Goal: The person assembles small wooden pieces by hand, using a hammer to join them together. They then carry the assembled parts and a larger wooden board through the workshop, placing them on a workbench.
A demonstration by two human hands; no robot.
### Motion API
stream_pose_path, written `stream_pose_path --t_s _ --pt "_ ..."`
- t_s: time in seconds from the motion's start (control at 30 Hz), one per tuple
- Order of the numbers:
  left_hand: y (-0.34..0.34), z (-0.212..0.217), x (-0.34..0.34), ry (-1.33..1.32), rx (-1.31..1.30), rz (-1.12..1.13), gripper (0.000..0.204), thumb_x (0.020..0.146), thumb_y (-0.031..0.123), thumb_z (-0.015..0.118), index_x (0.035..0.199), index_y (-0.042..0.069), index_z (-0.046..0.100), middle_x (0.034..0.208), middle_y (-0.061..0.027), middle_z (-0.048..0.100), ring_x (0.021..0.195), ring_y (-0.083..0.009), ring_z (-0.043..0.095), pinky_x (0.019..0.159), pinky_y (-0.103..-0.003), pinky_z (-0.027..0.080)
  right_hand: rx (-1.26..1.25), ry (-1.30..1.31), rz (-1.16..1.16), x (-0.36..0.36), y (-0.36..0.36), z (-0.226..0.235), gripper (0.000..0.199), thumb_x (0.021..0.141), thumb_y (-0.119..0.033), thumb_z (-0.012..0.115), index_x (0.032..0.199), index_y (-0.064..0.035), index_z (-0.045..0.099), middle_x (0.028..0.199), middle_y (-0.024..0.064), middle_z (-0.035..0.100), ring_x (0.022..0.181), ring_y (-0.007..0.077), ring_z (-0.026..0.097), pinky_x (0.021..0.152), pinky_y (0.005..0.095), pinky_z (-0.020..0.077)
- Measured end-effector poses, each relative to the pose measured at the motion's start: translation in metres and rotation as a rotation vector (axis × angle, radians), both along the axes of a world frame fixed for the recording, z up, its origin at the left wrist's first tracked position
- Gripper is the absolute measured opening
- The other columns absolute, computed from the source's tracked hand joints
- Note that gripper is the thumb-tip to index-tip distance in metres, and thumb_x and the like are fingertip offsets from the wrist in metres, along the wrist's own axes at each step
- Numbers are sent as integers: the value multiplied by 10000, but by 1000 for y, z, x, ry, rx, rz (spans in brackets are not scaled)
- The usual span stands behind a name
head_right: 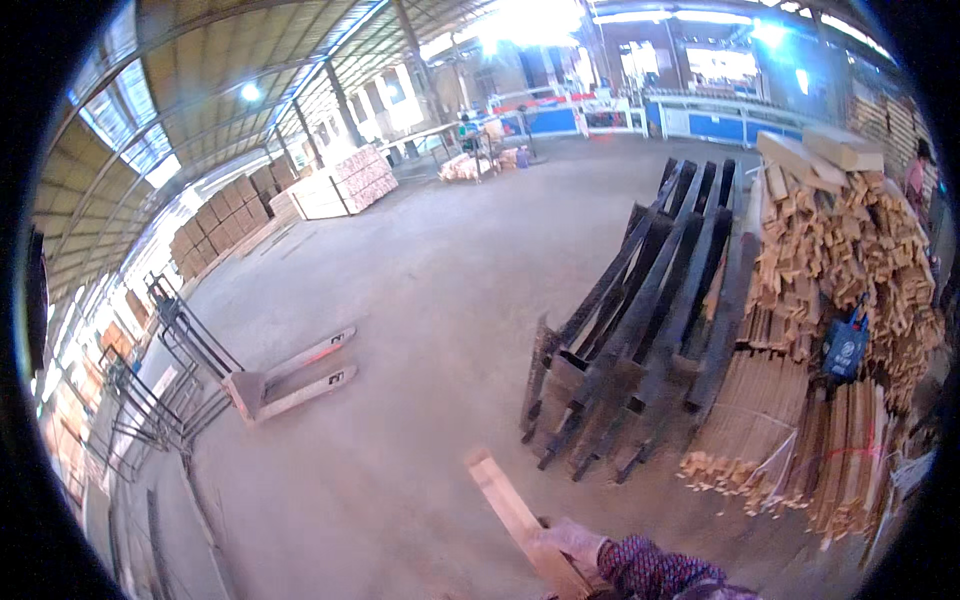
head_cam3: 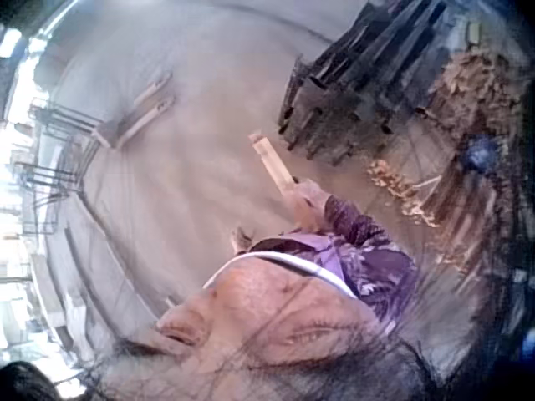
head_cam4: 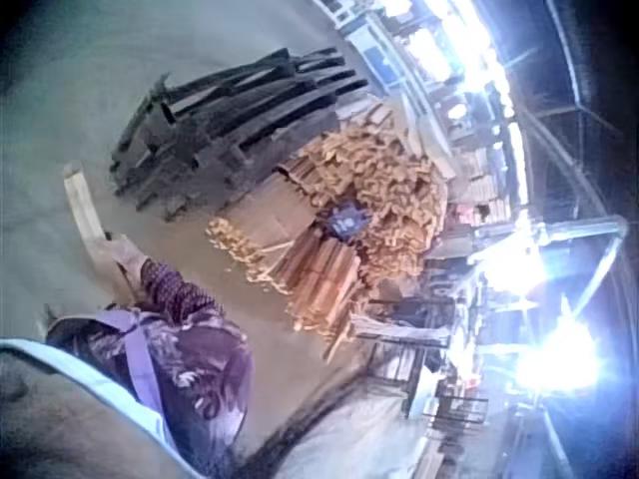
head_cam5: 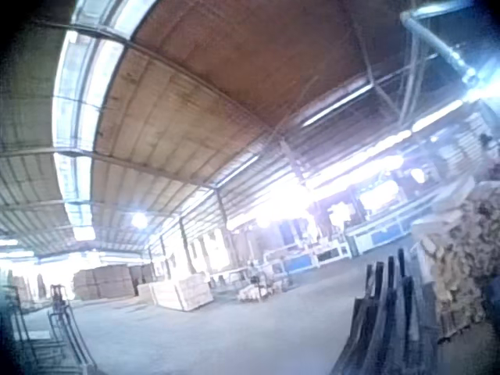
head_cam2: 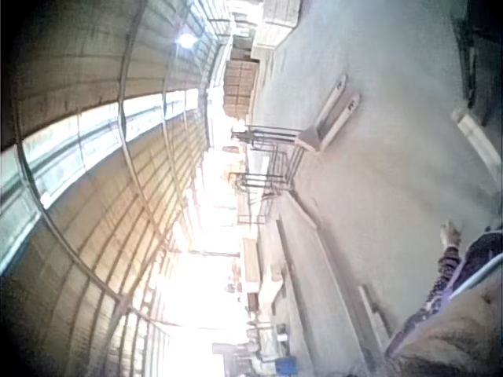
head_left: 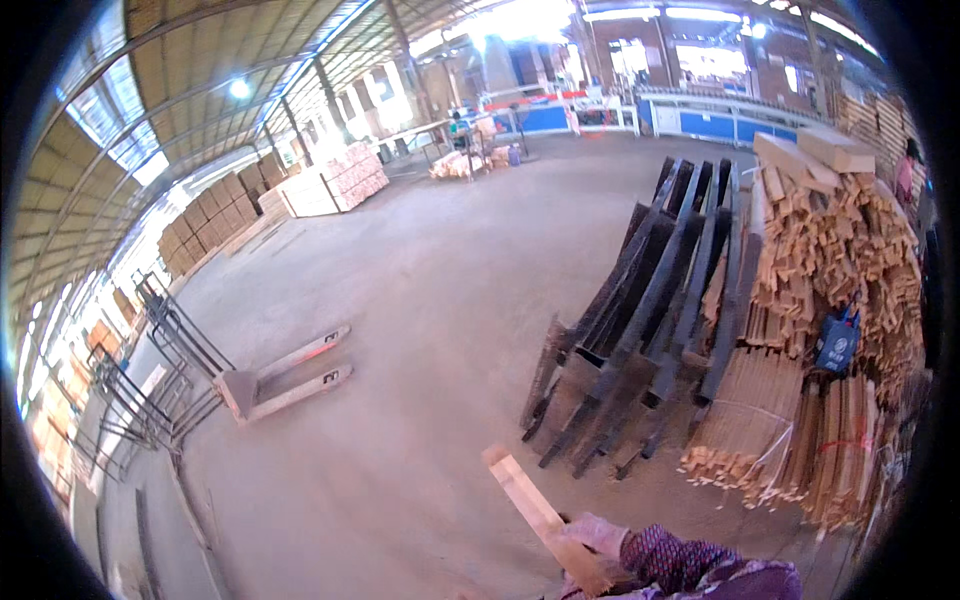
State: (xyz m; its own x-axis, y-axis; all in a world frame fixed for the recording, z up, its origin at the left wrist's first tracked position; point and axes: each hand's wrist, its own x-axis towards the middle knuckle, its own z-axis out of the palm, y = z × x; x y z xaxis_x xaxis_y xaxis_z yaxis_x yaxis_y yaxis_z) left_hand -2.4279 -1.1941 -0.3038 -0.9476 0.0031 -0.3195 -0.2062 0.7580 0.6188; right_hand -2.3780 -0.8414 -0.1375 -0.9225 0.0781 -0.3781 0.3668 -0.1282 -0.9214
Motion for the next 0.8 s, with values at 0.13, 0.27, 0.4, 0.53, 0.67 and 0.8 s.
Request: stream_pose_path --t_s 0.13,0.27,0.4,0.53,0.67,0.8 --pt "64 46 -107 -170 11 21 631 927 433 615 1392 29 477 1301 -217 578 1190 -355 550 1014 -470 453 102 -87 25 -128 36 12 701 808 -480 731 1273 25 594 1109 113 674 1017 161 591 871 321 470" --pt "100 56 -224 -180 -13 3 631 930 436 609 1393 28 478 1300 -212 581 1192 -347 550 1018 -464 450 158 -29 17 -242 62 53 715 784 -497 749 1255 20 601 1077 129 682 987 186 606 859 335 478" --pt "131 46 -363 -175 -29 -35 631 933 440 604 1394 27 479 1299 -207 584 1194 -339 549 1023 -458 447 242 -72 -76 -351 80 10 739 770 -531 737 1263 1 597 1090 145 679 1004 201 613 886 351 472" --pt "149 39 -508 -180 -23 -51 632 936 443 599 1396 26 480 1298 -203 587 1196 -331 548 1027 -452 444 297 -84 -151 -457 111 -7 716 770 -496 746 1262 2 596 1089 123 673 989 199 617 875 343 479" --pt "163 11 -658 -156 75 -31 632 940 447 593 1397 25 481 1297 -198 591 1199 -323 548 1032 -446 441 147 -121 -205 -542 151 1 713 750 -445 766 1269 11 588 1100 113 669 1014 196 617 888 328 479" --pt "274 31 -836 208 270 -136 198 938 157 496 816 37 596 660 -74 567 610 -227 586 606 -365 517 167 -66 -274 -630 199 20 740 722 -458 768 1269 6 588 1116 149 679 1019 222 638 905 342 484"
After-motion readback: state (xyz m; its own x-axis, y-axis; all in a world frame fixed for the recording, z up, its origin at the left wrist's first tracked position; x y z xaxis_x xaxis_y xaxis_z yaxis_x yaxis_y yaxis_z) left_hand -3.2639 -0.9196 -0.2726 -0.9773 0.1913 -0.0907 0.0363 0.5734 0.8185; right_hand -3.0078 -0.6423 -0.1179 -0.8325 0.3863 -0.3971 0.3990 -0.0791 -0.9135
